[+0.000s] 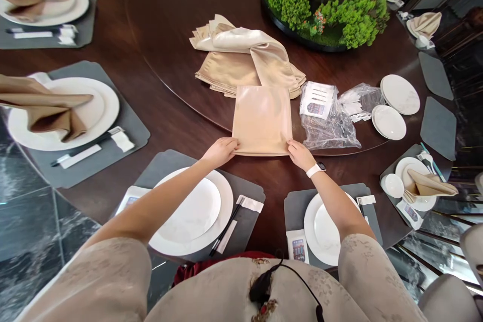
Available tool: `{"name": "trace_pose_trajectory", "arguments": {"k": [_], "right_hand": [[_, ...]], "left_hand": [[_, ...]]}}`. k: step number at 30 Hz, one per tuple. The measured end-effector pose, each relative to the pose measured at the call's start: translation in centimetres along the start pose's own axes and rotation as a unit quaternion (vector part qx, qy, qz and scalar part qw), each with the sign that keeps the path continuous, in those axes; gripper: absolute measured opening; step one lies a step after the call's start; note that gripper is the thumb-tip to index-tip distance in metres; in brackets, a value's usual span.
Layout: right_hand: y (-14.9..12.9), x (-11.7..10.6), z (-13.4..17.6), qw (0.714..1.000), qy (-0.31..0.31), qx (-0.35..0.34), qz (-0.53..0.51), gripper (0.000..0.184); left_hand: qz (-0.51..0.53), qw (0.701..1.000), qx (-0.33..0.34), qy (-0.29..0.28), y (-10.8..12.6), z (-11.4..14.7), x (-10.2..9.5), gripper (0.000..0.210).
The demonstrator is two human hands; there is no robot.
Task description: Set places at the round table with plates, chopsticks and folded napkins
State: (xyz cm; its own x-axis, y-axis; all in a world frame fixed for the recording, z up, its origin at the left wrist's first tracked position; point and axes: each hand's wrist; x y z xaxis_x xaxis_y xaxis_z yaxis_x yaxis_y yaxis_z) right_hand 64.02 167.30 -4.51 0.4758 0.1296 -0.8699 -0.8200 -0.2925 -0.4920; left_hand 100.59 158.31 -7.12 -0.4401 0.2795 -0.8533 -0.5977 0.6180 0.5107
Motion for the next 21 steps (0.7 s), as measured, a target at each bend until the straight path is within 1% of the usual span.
{"name": "trace_pose_trajectory", "arguments": {"k": [1,3,5,7,9,10,12,13,15,17,19,21], "right_hand": [[0.2,-0.1,0.1,0.999,0.005,0.014,-0.032,0.015],[0.5,-0.4,-0.2,0.989,0.038,0.076,-0.119,0.009],[0.8,-0.6,-1.3,0.961,0.082,0.168,-0.205,0.010],[1.0,-0.6,-2.8,0.924,0.108,0.263,-0.255,0.014],[1.1,-0.6,-4.2,0.896,0.125,0.340,-0.255,0.016],[1.1,-0.6,-4.7,0.889,0.131,0.368,-0.241,0.017],[1.1,-0.8,-5.3,0.888,0.131,0.395,-0.198,0.023],[1.0,-1.0,-5.4,0.893,0.123,0.397,-0.175,0.023],[0.9,-1.4,-5.5,0.907,0.102,0.387,-0.135,0.019],[0.8,-1.8,-5.3,0.918,0.099,0.367,-0.109,0.015],[0.5,-2.0,-5.1,0.922,0.123,0.351,-0.107,0.016],[0.3,-2.0,-4.9,0.924,0.162,0.326,-0.115,0.024]], "left_hand": [[0.028,0.999,-0.022,-0.006,-0.1,0.2,0.1,0.011],[0.102,0.990,-0.097,0.012,-0.3,0.0,0.2,0.021],[0.193,0.962,-0.185,0.050,-0.4,-0.8,0.4,0.034],[0.271,0.922,-0.264,0.083,-0.4,-1.9,0.8,0.045],[0.311,0.884,-0.334,0.102,-0.3,-2.8,1.2,0.054],[0.322,0.868,-0.363,0.106,-0.3,-3.1,1.4,0.059],[0.350,0.844,-0.395,0.098,-0.1,-3.3,1.6,0.071],[0.369,0.837,-0.395,0.083,0.0,-3.2,1.7,0.078],[0.406,0.835,-0.369,0.049,0.3,-2.9,1.7,0.089],[0.412,0.850,-0.326,0.035,0.8,-2.8,1.4,0.092],[0.368,0.886,-0.277,0.049,1.4,-2.8,1.0,0.087],[0.276,0.933,-0.219,0.079,2.0,-3.1,0.5,0.076]]}}
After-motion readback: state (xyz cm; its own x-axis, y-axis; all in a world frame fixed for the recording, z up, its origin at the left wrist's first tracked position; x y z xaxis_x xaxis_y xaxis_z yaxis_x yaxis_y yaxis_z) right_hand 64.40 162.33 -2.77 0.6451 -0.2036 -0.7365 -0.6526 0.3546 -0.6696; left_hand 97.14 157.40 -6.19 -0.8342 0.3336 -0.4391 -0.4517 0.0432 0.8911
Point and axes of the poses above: each hand's wrist, its own z-axis away from the middle knuckle, its own x-axis out of the palm, y = z × x, and after that the axes turned 7 degrees about -z, right-handed
